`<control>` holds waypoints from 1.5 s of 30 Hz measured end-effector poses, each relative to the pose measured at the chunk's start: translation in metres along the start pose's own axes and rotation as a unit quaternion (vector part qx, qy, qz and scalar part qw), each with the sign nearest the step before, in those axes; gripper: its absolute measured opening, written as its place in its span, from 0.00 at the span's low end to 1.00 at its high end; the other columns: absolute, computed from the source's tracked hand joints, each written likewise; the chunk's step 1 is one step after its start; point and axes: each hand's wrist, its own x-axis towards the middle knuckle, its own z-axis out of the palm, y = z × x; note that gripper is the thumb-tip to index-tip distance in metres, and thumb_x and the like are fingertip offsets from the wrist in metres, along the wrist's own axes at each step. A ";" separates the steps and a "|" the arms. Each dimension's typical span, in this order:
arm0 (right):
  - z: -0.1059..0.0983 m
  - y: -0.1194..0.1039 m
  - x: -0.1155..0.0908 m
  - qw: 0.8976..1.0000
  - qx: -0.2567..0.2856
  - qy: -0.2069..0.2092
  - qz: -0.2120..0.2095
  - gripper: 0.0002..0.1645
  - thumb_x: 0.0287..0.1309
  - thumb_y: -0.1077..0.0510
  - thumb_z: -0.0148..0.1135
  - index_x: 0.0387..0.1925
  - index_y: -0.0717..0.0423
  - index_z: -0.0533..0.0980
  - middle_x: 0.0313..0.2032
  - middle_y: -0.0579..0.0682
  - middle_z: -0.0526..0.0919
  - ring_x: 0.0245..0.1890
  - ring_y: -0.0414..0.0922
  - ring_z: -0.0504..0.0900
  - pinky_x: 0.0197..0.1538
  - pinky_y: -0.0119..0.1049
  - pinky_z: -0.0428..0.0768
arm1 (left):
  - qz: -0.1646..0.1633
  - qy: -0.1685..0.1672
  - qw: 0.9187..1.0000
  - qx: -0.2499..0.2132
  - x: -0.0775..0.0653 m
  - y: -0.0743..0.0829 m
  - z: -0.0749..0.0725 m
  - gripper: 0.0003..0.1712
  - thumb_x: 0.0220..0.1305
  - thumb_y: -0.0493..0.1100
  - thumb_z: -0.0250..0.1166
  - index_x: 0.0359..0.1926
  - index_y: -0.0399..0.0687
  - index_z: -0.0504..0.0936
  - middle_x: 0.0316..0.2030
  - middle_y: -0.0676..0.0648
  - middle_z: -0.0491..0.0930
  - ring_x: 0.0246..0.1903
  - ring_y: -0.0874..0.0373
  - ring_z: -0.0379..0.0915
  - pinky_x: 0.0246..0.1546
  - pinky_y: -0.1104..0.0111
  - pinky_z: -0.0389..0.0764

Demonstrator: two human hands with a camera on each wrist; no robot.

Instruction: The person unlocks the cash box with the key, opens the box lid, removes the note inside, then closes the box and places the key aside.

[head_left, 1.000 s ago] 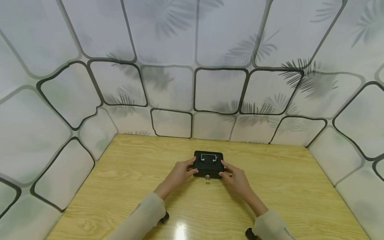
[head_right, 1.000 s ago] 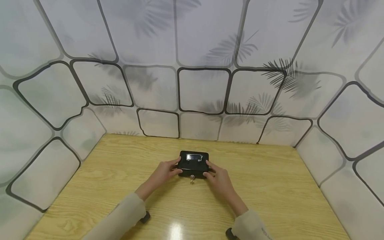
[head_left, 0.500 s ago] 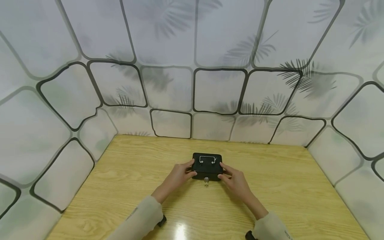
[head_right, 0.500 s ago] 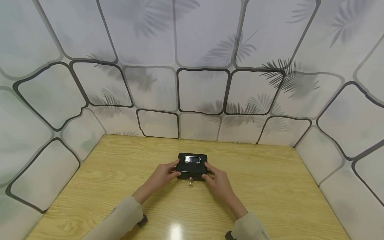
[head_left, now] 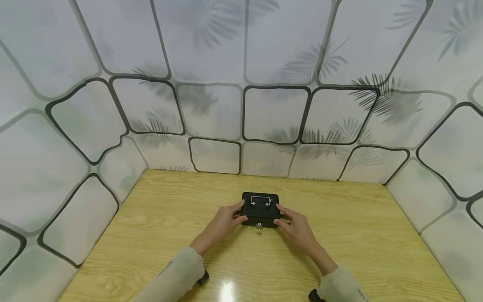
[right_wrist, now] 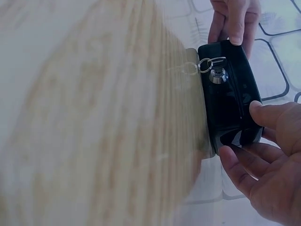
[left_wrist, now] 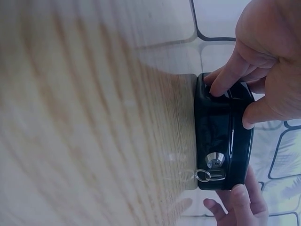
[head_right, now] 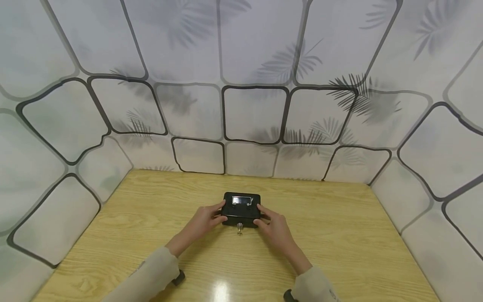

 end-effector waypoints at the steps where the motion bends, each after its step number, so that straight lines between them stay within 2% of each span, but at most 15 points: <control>1: -0.001 0.000 0.000 1.000 -0.001 -0.001 0.001 0.32 0.64 0.65 0.70 0.68 0.67 0.73 0.61 0.68 0.79 0.52 0.60 0.85 0.44 0.41 0.86 | 0.001 0.001 1.000 0.001 0.000 0.000 0.000 0.38 0.72 0.43 0.67 0.75 0.32 0.65 0.54 0.36 0.84 0.50 0.50 0.85 0.32 0.70 0.76; 4: -0.002 0.000 0.001 1.000 -0.001 -0.006 0.003 0.32 0.64 0.64 0.70 0.68 0.67 0.73 0.62 0.68 0.78 0.52 0.60 0.86 0.43 0.41 0.86 | -0.001 0.005 1.000 0.004 0.000 0.002 0.000 0.37 0.72 0.43 0.67 0.75 0.32 0.65 0.54 0.35 0.84 0.41 0.56 0.85 0.27 0.71 0.73; 6: -0.003 0.000 0.001 1.000 -0.001 -0.008 0.003 0.33 0.64 0.63 0.71 0.68 0.66 0.74 0.62 0.68 0.78 0.52 0.59 0.86 0.43 0.42 0.86 | -0.003 0.006 1.000 0.007 0.000 0.003 0.000 0.37 0.72 0.43 0.67 0.75 0.32 0.65 0.53 0.35 0.84 0.34 0.61 0.81 0.24 0.71 0.71; 12: -0.004 0.001 0.001 1.000 0.008 -0.013 0.007 0.33 0.64 0.62 0.71 0.69 0.66 0.73 0.63 0.68 0.77 0.52 0.59 0.86 0.42 0.39 0.86 | 0.000 0.004 1.000 0.005 0.000 0.002 0.000 0.36 0.72 0.42 0.66 0.75 0.33 0.66 0.45 0.37 0.88 0.25 0.65 0.74 0.22 0.72 0.69; 14: -0.004 0.000 0.001 1.000 0.011 -0.014 0.010 0.33 0.64 0.62 0.71 0.69 0.65 0.73 0.63 0.68 0.77 0.52 0.59 0.86 0.41 0.37 0.85 | -0.001 0.003 1.000 0.002 0.000 0.002 0.000 0.36 0.72 0.42 0.66 0.75 0.34 0.66 0.42 0.38 0.88 0.20 0.65 0.66 0.21 0.71 0.68; 22: -0.004 -0.003 0.001 1.000 0.006 -0.019 0.017 0.34 0.64 0.62 0.71 0.69 0.65 0.73 0.63 0.68 0.77 0.51 0.59 0.86 0.37 0.34 0.83 | -0.009 0.007 1.000 0.001 0.000 0.001 0.000 0.36 0.72 0.43 0.67 0.75 0.35 0.66 0.55 0.32 0.83 0.15 0.67 0.58 0.19 0.73 0.66; 29: -0.003 -0.006 0.000 1.000 -0.007 -0.006 0.027 0.33 0.63 0.60 0.72 0.68 0.65 0.74 0.60 0.68 0.80 0.49 0.58 0.87 0.41 0.42 0.86 | -0.009 0.008 1.000 -0.004 0.000 0.002 0.000 0.36 0.72 0.43 0.67 0.75 0.35 0.66 0.58 0.31 0.80 0.13 0.67 0.50 0.18 0.74 0.63; 33: -0.003 -0.009 -0.003 1.000 -0.009 0.017 0.016 0.31 0.63 0.60 0.72 0.65 0.67 0.75 0.58 0.66 0.81 0.48 0.58 0.87 0.45 0.46 0.86 | -0.007 0.009 1.000 -0.007 0.000 0.002 0.000 0.36 0.72 0.42 0.67 0.74 0.34 0.67 0.64 0.32 0.75 0.13 0.66 0.51 0.18 0.74 0.63; 39: -0.004 -0.014 -0.007 0.999 -0.006 0.051 0.005 0.28 0.64 0.60 0.72 0.63 0.67 0.77 0.57 0.63 0.82 0.45 0.53 0.87 0.45 0.44 0.86 | -0.009 0.013 1.000 -0.008 0.000 0.003 0.000 0.35 0.72 0.42 0.67 0.74 0.34 0.67 0.67 0.33 0.71 0.17 0.66 0.60 0.18 0.73 0.64; 42: -0.004 -0.017 -0.008 0.997 -0.005 0.077 0.001 0.25 0.64 0.61 0.72 0.60 0.67 0.79 0.53 0.62 0.84 0.42 0.52 0.87 0.43 0.41 0.86 | -0.009 0.014 1.000 -0.009 0.000 0.002 0.000 0.35 0.72 0.42 0.67 0.74 0.34 0.67 0.67 0.33 0.71 0.18 0.66 0.64 0.18 0.73 0.64; 45: -0.003 -0.022 -0.011 0.995 -0.007 0.103 0.005 0.21 0.64 0.60 0.72 0.55 0.66 0.82 0.44 0.58 0.87 0.36 0.48 0.86 0.40 0.37 0.85 | -0.008 0.016 1.000 -0.009 0.000 0.001 0.001 0.35 0.72 0.42 0.67 0.74 0.33 0.67 0.67 0.32 0.71 0.24 0.66 0.73 0.18 0.73 0.65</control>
